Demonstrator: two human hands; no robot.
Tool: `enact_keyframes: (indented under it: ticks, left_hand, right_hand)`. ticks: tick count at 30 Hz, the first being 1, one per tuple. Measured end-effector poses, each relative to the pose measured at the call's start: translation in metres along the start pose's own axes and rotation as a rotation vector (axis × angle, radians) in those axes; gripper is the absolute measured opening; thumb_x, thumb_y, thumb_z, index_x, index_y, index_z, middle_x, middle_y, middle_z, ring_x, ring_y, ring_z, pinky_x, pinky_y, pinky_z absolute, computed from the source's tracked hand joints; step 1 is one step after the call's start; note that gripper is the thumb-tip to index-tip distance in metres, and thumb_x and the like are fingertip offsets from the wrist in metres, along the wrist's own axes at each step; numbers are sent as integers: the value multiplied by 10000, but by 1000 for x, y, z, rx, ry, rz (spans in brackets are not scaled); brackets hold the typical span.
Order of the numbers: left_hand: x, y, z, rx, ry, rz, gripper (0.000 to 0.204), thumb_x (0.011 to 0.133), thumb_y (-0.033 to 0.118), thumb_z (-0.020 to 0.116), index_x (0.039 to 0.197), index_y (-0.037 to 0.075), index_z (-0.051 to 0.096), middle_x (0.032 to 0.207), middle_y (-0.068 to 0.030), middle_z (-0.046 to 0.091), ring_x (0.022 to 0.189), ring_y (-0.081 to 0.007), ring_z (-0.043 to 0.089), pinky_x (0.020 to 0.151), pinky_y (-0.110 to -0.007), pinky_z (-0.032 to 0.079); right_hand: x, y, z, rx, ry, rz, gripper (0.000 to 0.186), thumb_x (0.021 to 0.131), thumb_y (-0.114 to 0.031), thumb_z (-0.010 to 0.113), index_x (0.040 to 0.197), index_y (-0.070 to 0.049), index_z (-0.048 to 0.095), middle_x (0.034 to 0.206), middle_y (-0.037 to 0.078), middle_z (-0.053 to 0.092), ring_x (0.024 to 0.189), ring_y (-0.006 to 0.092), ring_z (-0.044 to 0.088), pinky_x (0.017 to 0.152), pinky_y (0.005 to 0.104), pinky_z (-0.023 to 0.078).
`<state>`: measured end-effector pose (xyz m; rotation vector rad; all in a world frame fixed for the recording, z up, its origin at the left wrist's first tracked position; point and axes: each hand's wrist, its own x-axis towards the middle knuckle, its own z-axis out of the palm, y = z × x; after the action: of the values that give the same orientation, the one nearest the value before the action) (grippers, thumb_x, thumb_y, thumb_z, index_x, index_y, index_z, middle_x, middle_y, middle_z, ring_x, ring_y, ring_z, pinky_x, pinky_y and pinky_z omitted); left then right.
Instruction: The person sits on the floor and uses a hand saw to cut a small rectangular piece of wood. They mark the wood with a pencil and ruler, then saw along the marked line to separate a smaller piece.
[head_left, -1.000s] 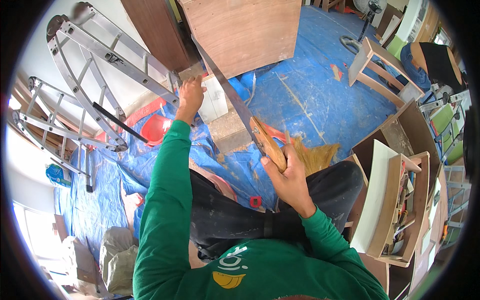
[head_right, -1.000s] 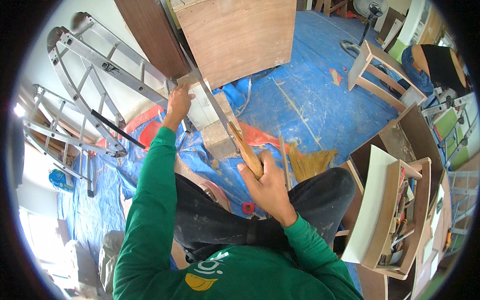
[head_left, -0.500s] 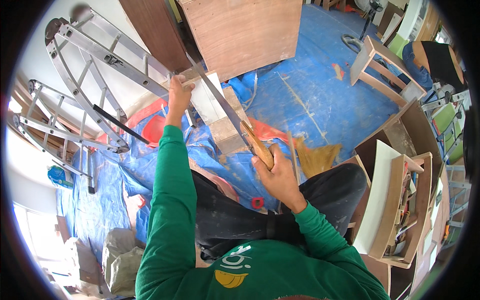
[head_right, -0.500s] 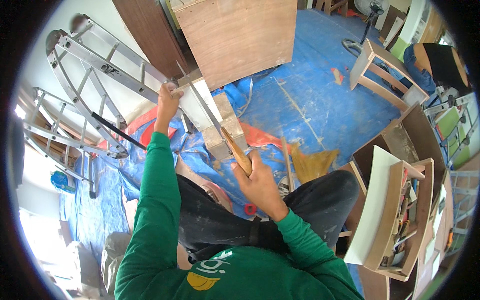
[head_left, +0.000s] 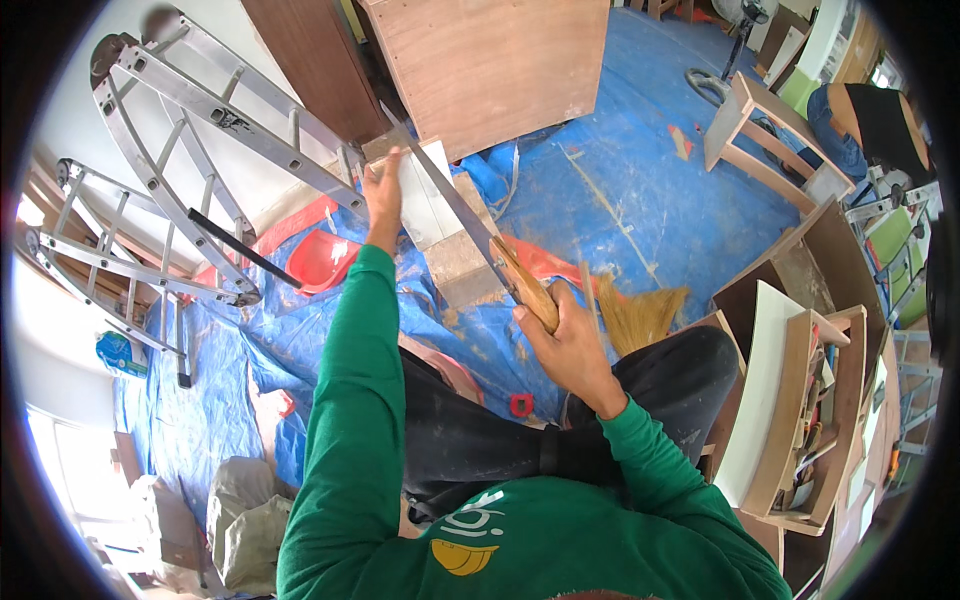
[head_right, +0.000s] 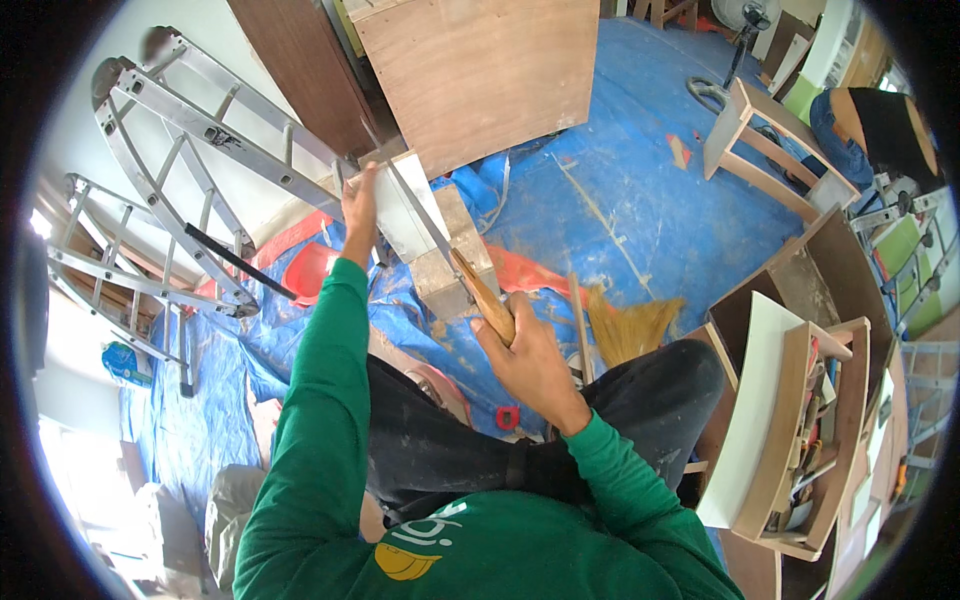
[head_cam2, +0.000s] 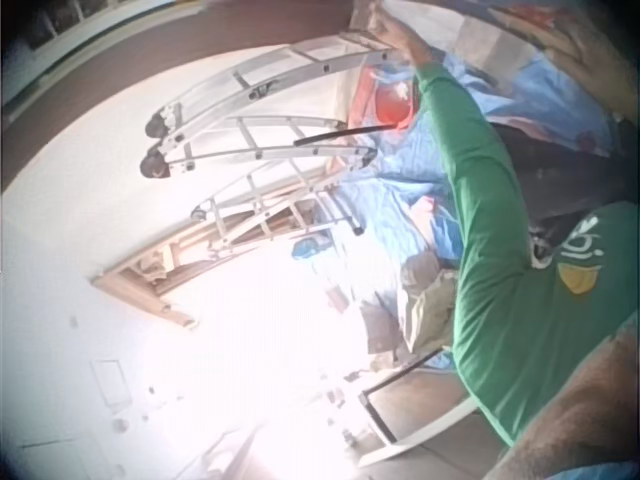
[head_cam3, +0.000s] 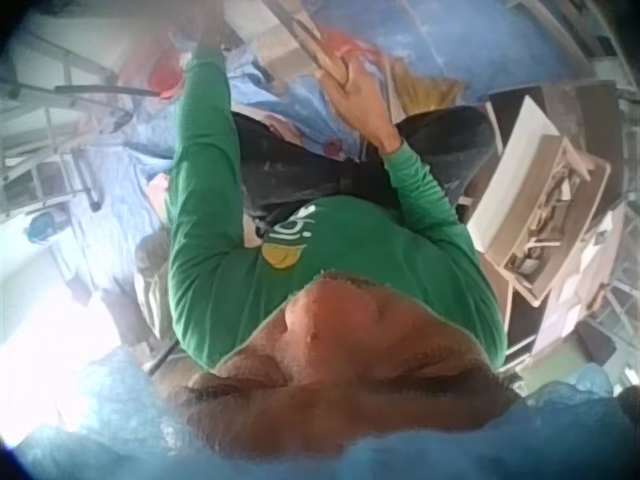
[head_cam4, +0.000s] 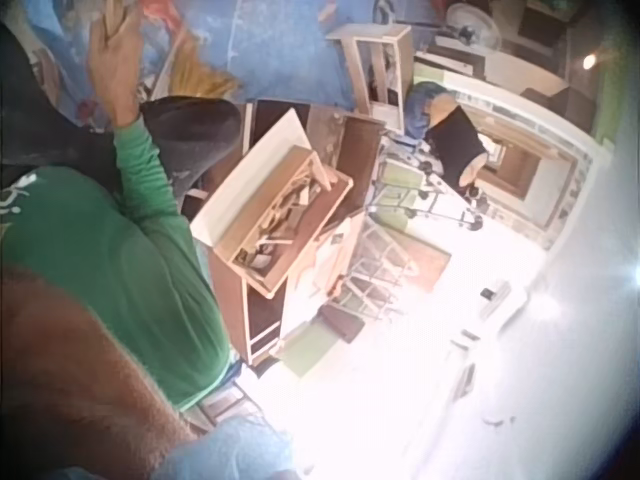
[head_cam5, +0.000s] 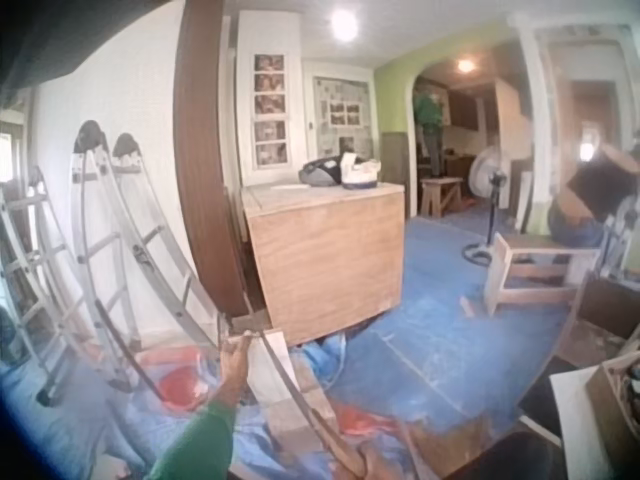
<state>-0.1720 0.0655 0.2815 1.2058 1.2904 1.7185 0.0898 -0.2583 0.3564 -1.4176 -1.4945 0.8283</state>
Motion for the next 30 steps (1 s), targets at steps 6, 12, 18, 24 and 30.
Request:
enact_keyframes:
  ticks: [6,12,18,24,30]
  left_hand:
    - [2,-14,12,-20,56,12,798,926,491,846,1411,-90,592,1325,-212,704,1232,-304,653,1105,-416,474]
    - [21,-36,2,140,190,84,1029,908,593,807,1495,-181,467,1505,-353,554,1450,-426,509,1229,-457,368]
    - [31,-50,-9,137,246,36,1067,915,580,791,1534,-197,401,1548,-365,513,1490,-428,477,1247,-448,350]
    - [27,-22,-5,199,393,90,630,938,356,831,1341,-70,602,1244,-222,732,1146,-308,696,1032,-405,512]
    - [10,-12,17,87,250,72,890,899,484,844,1450,-141,531,1424,-307,620,1350,-393,586,1161,-432,424]
  right_hand:
    - [1,3,3,-13,-6,-25,453,1074,-412,669,1068,21,535,750,264,587,687,470,632,613,525,450]
    - [-3,-11,2,-21,-74,23,442,1092,-413,635,1034,11,527,753,273,576,679,488,607,614,542,431]
    - [-43,-12,-21,-112,-114,22,387,1080,-359,661,1068,8,538,779,288,623,773,548,655,647,556,484]
    - [-65,-17,-40,-99,-130,89,359,1065,-327,687,1110,3,553,823,303,657,817,568,669,670,552,528]
    - [9,-1,8,-160,-74,10,386,1074,-364,663,1061,0,533,816,304,651,787,574,649,635,585,489]
